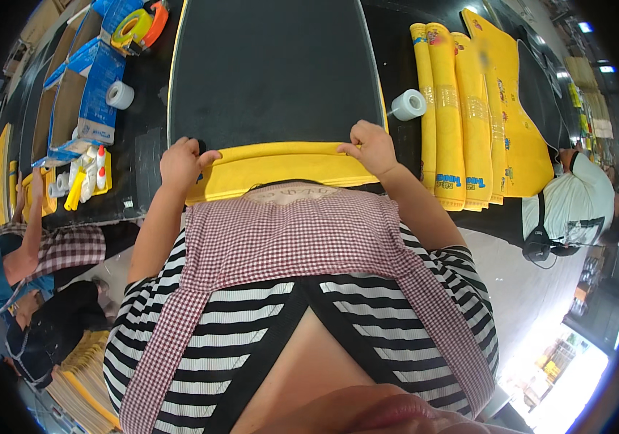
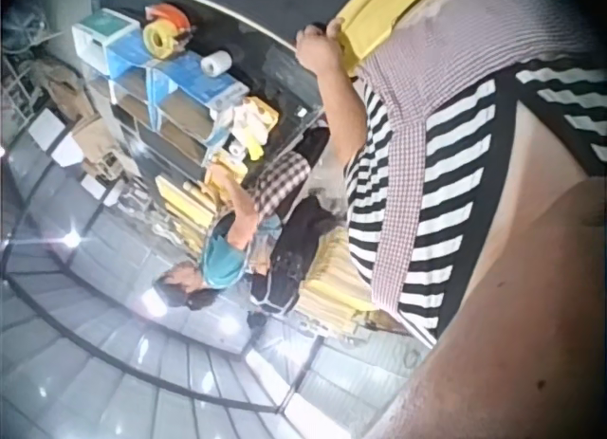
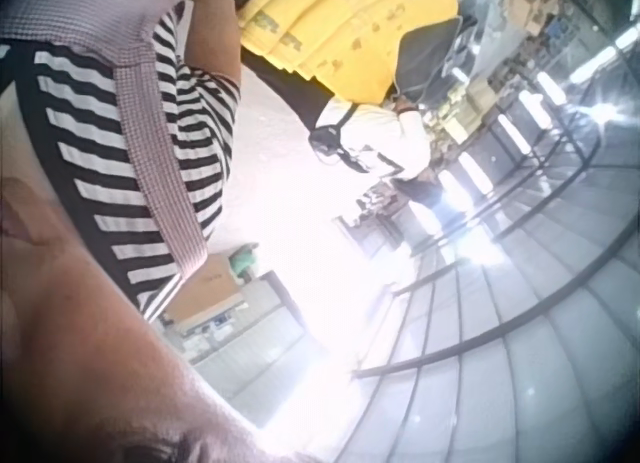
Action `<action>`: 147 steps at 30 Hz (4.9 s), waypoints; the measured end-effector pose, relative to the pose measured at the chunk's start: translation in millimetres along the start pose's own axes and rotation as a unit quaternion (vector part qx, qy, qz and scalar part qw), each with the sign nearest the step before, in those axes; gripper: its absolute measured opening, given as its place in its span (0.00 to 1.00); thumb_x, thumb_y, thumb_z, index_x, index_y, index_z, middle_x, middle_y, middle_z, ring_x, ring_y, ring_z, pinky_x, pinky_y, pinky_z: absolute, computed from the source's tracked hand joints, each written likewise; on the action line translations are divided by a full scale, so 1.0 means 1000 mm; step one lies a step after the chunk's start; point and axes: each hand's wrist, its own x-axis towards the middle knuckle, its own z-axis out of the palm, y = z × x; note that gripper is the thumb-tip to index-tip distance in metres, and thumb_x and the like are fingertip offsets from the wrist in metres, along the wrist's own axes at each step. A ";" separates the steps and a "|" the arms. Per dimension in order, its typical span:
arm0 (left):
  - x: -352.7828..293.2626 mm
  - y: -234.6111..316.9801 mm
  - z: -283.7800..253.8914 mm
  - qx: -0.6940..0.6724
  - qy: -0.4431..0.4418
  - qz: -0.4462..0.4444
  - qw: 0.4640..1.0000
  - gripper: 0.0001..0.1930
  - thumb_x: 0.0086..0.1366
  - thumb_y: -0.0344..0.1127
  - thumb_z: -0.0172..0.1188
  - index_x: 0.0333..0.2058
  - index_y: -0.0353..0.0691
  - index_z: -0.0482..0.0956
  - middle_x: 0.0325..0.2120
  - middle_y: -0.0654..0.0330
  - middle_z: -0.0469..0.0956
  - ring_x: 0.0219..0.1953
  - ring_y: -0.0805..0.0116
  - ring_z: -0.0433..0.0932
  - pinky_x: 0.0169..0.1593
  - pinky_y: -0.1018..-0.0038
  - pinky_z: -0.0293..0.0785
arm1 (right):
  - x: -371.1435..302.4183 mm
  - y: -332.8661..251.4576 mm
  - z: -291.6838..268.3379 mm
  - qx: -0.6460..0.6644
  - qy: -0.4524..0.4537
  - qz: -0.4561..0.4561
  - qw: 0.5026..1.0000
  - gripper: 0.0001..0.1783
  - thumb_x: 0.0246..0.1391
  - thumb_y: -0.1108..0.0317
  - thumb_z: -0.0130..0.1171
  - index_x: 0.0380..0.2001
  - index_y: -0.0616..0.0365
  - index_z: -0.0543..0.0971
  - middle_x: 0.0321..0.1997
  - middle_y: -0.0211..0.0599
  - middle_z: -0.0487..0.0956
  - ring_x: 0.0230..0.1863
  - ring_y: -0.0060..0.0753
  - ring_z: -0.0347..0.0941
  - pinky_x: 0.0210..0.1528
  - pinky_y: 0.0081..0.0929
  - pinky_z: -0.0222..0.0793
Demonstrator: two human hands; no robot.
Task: The person rolls up a yellow mat on a table, secures it with tape, and places it aside. They repeat this process for multiple mats, handling them one at a time.
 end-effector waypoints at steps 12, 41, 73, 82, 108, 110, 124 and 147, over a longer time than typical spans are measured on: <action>-0.001 -0.024 0.007 -0.086 0.035 0.053 0.994 0.22 0.57 0.51 0.72 0.39 0.41 0.77 0.35 0.56 0.76 0.36 0.49 0.79 0.38 0.61 0.77 | -0.006 -0.003 0.003 -0.057 -0.029 0.012 0.998 0.22 0.54 0.51 0.71 0.28 0.57 0.74 0.44 0.35 0.73 0.33 0.45 0.76 0.36 0.40 0.75; -0.014 0.004 0.022 0.040 0.094 0.240 0.965 0.12 0.68 0.30 0.62 0.49 0.39 0.83 0.42 0.55 0.79 0.44 0.54 0.76 0.50 0.64 0.75 | -0.026 0.003 -0.005 -0.136 -0.026 -0.140 0.981 0.12 0.61 0.56 0.64 0.40 0.52 0.83 0.42 0.33 0.77 0.48 0.36 0.73 0.53 0.32 0.70; 0.144 0.040 0.031 0.052 0.093 0.037 0.994 0.40 0.72 0.68 0.47 0.76 0.57 0.53 0.78 0.48 0.42 0.80 0.47 0.41 0.76 0.40 0.33 | 0.117 0.025 0.019 -0.284 0.026 0.069 0.956 0.36 0.71 0.38 0.43 0.75 0.41 0.62 0.82 0.45 0.51 0.83 0.49 0.41 0.80 0.61 0.33; 0.188 0.048 0.015 0.039 0.099 0.084 0.991 0.37 0.69 0.62 0.57 0.71 0.52 0.65 0.75 0.46 0.54 0.77 0.44 0.49 0.76 0.47 0.45 | 0.127 0.015 0.034 -0.156 0.165 -0.065 0.972 0.08 0.61 0.63 0.62 0.38 0.54 0.82 0.36 0.40 0.80 0.42 0.46 0.77 0.46 0.40 0.74; 0.213 0.047 0.007 -0.118 0.172 0.291 0.933 0.23 0.52 0.41 0.76 0.46 0.45 0.82 0.42 0.56 0.75 0.50 0.48 0.74 0.54 0.56 0.72 | 0.192 0.066 0.015 -0.102 0.041 -0.082 0.991 0.22 0.50 0.58 0.71 0.47 0.55 0.82 0.47 0.41 0.78 0.55 0.50 0.72 0.61 0.44 0.67; 0.206 0.048 0.007 -0.090 0.201 0.279 0.935 0.22 0.52 0.40 0.75 0.46 0.43 0.82 0.40 0.56 0.76 0.47 0.49 0.75 0.51 0.57 0.73 | 0.199 0.056 0.015 -0.113 0.011 -0.076 0.991 0.20 0.53 0.57 0.69 0.47 0.54 0.82 0.46 0.42 0.78 0.55 0.49 0.72 0.60 0.44 0.68; -0.005 0.033 0.017 -0.072 0.058 0.246 0.965 0.21 0.62 0.42 0.66 0.51 0.38 0.80 0.44 0.51 0.75 0.47 0.49 0.74 0.55 0.56 0.71 | -0.001 -0.020 0.003 0.023 -0.149 -0.080 0.985 0.23 0.54 0.59 0.69 0.52 0.54 0.81 0.46 0.38 0.77 0.48 0.43 0.73 0.52 0.38 0.71; -0.071 -0.058 0.066 -0.331 0.193 -0.160 0.910 0.15 0.75 0.38 0.58 0.54 0.40 0.84 0.61 0.45 0.74 0.58 0.52 0.79 0.57 0.66 0.77 | -0.086 -0.001 0.021 0.254 0.128 0.191 0.939 0.14 0.56 0.76 0.61 0.45 0.59 0.87 0.61 0.44 0.81 0.69 0.50 0.71 0.72 0.38 0.64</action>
